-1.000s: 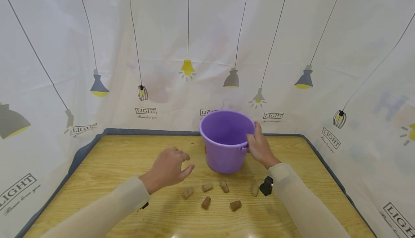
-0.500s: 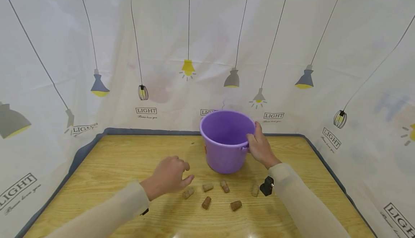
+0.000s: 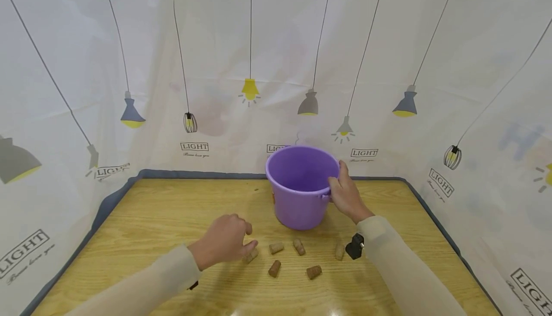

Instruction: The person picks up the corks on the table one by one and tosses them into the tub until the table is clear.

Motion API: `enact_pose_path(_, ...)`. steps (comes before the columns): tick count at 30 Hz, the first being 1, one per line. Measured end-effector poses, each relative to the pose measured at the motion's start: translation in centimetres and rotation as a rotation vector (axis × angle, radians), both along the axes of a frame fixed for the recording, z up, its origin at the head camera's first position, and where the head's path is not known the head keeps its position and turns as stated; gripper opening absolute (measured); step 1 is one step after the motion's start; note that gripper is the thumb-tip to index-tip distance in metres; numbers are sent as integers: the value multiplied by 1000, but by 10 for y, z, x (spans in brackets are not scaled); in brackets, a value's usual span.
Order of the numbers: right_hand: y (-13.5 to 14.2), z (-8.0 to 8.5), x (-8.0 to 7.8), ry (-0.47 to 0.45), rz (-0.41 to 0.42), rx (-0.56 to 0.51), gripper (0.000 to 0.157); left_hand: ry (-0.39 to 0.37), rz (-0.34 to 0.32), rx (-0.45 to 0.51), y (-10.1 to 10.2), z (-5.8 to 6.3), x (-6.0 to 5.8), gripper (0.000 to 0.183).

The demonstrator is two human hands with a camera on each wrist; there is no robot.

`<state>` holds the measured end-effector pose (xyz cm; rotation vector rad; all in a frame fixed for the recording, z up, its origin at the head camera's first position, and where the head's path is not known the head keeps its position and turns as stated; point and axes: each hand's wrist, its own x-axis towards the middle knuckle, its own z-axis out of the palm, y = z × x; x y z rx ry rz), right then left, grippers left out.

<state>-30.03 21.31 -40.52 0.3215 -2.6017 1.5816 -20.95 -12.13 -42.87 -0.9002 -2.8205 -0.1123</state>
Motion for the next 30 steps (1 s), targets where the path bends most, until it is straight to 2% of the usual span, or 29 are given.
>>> enact_pose_path(10, 0, -1, -1, -4, 8, -10, 68, -35, 12, -56, 2, -3, 3, 57)
enact_pose_path(19, 0, 1, 0, -16, 9, -9, 68, -128, 50, -86, 6, -10, 3, 50)
enact_pose_path(25, 0, 1, 0, -11, 9, -12, 68, -113, 67, -115, 6, -16, 1, 47)
enact_pose_path(30, 0, -1, -1, -4, 0, 1, 68, -141, 75, -94, 7, -23, 0, 44)
